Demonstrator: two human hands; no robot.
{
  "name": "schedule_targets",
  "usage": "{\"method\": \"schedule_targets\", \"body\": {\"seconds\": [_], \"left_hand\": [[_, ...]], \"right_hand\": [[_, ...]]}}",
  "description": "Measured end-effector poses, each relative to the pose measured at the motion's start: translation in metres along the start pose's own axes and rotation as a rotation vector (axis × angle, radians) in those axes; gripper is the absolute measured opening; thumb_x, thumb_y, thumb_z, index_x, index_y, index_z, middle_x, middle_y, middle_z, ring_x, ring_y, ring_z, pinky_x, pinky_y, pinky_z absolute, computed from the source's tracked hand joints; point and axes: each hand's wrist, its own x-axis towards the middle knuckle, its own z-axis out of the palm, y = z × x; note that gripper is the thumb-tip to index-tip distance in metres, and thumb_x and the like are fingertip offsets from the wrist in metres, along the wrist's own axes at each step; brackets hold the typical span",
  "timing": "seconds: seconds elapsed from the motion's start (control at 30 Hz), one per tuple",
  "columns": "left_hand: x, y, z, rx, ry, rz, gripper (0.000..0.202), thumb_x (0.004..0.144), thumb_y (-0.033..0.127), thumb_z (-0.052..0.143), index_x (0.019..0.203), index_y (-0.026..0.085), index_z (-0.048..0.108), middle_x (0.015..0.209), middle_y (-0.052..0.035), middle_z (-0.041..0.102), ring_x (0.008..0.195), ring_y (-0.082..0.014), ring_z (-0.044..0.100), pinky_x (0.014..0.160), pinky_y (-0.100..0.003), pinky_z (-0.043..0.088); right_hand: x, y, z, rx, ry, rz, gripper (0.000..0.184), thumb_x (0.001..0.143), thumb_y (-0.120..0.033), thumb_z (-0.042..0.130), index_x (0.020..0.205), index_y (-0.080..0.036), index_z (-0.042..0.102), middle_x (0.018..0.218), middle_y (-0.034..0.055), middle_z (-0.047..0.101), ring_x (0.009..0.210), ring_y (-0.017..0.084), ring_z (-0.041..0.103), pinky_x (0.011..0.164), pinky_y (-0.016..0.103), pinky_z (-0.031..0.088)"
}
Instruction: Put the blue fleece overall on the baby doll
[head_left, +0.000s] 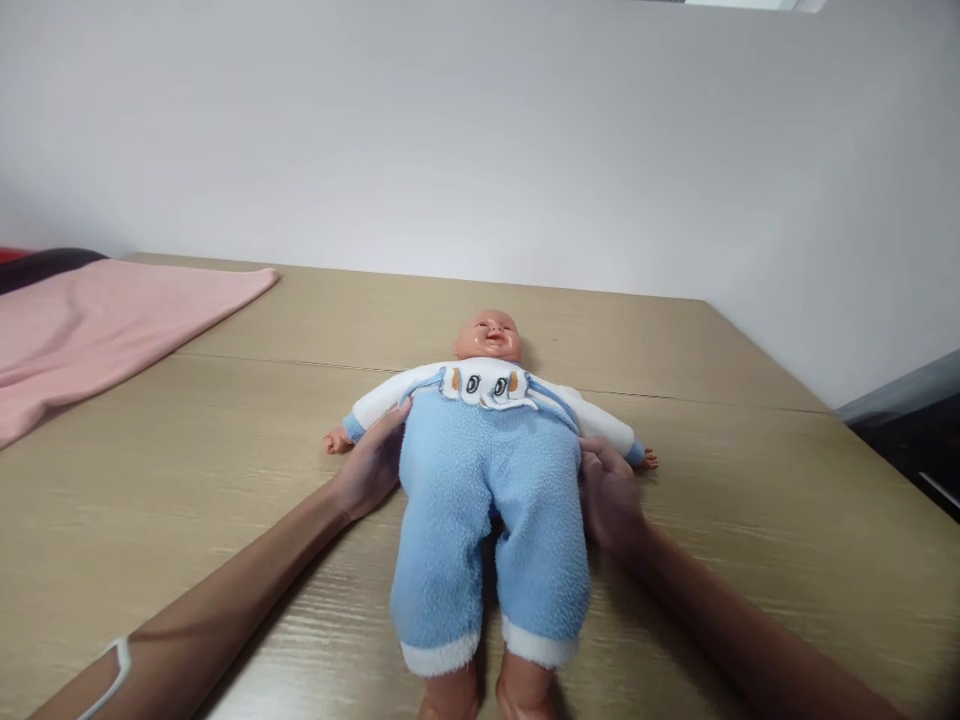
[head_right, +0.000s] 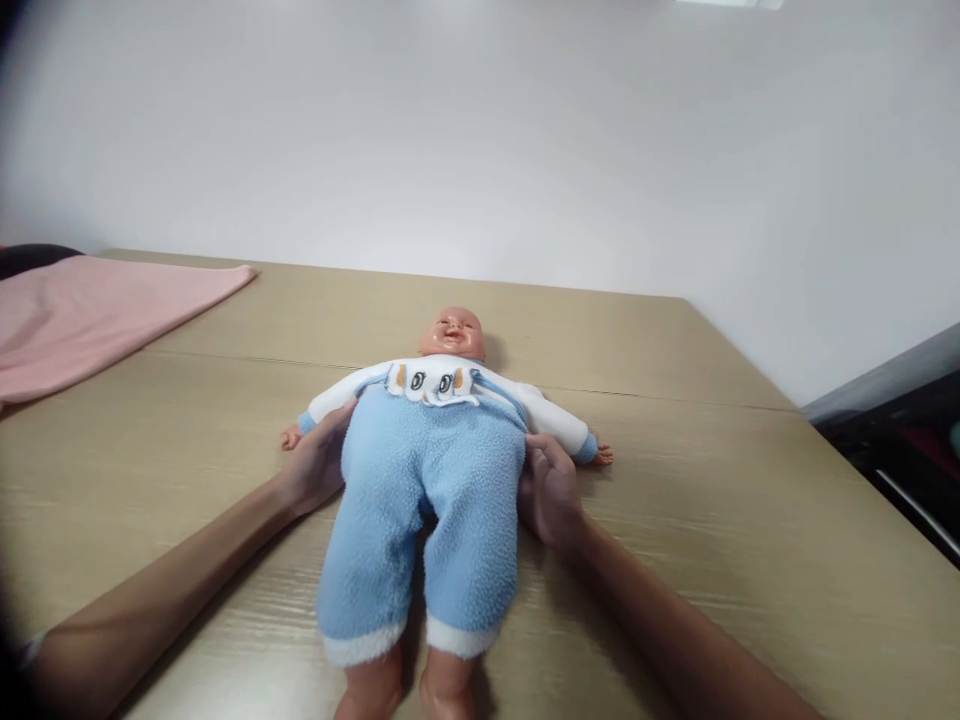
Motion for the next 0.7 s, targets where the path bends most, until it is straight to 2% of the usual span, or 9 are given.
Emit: {"method": "schedule_targets", "body": {"seconds": [0.07,0.17,0.27,0.33,0.43,0.53,0.63,0.7], "left_hand": [[0.0,0.0,0.001,0.03,0.002,0.037,0.055,0.086,0.066,0.093,0.117,0.022,0.084,0.132,-0.0093,0.085,0.141,-0.0399,0.068,0.122,-0.047,0.053],[0.0,0.0,0.002,0.084,0.054,0.097,0.054,0.087,0.068,0.093,0.117,0.024,0.081,0.12,-0.0058,0.085,0.119,-0.0303,0.075,0.105,-0.038,0.059],[0.0,-0.001,0.001,0.129,0.092,0.169,0.05,0.091,0.067,0.091,0.114,0.025,0.076,0.105,-0.0006,0.081,0.092,-0.0199,0.071,0.085,-0.03,0.058],[0.0,-0.002,0.0,0.145,0.105,0.192,0.046,0.094,0.065,0.089,0.112,0.026,0.074,0.098,0.0013,0.078,0.083,-0.0171,0.066,0.078,-0.028,0.054],[0.002,-0.003,-0.002,0.15,0.109,0.192,0.044,0.096,0.064,0.087,0.111,0.024,0.075,0.1,0.0006,0.078,0.086,-0.0174,0.065,0.08,-0.027,0.053],[0.002,-0.003,-0.003,0.131,0.113,0.155,0.042,0.096,0.06,0.088,0.115,0.023,0.079,0.114,-0.0018,0.08,0.105,-0.0206,0.07,0.093,-0.028,0.055],[0.003,-0.003,-0.002,0.134,0.078,0.139,0.041,0.101,0.053,0.085,0.127,0.022,0.078,0.131,-0.0058,0.08,0.127,-0.0253,0.068,0.11,-0.032,0.051],[0.003,-0.003,-0.004,0.134,0.048,0.147,0.038,0.102,0.053,0.083,0.123,0.021,0.078,0.127,-0.0065,0.08,0.125,-0.0262,0.067,0.109,-0.033,0.05]], "right_hand": [[0.001,0.001,0.0,0.013,0.016,0.004,0.02,0.081,-0.041,0.083,0.075,-0.029,0.068,0.061,-0.0013,0.068,0.084,0.031,0.076,0.073,0.041,0.063],[0.002,0.0,0.004,0.049,-0.049,0.073,0.023,0.084,-0.051,0.081,0.082,-0.03,0.073,0.076,0.002,0.079,0.095,0.034,0.079,0.081,0.044,0.066],[0.001,-0.003,0.01,0.073,-0.097,0.142,0.036,0.08,-0.059,0.086,0.099,-0.029,0.08,0.09,0.004,0.085,0.107,0.036,0.08,0.09,0.047,0.067],[0.0,-0.003,0.013,0.081,-0.102,0.156,0.044,0.076,-0.061,0.091,0.104,-0.03,0.081,0.095,0.0039,0.086,0.11,0.036,0.08,0.092,0.048,0.068],[-0.003,-0.001,0.015,0.07,-0.073,0.167,0.043,0.077,-0.064,0.092,0.101,-0.03,0.081,0.096,0.0042,0.086,0.108,0.036,0.081,0.089,0.047,0.07],[-0.005,0.0,0.016,0.049,-0.023,0.161,0.039,0.081,-0.064,0.092,0.099,-0.031,0.083,0.092,0.0052,0.084,0.104,0.036,0.082,0.082,0.044,0.07],[-0.005,0.0,0.017,0.063,-0.016,0.134,0.043,0.081,-0.064,0.092,0.107,-0.03,0.084,0.09,0.0061,0.084,0.104,0.036,0.082,0.081,0.045,0.071],[-0.004,0.001,0.017,0.083,-0.029,0.13,0.049,0.081,-0.063,0.093,0.114,-0.028,0.084,0.096,0.0065,0.086,0.107,0.036,0.082,0.085,0.046,0.071]]}}
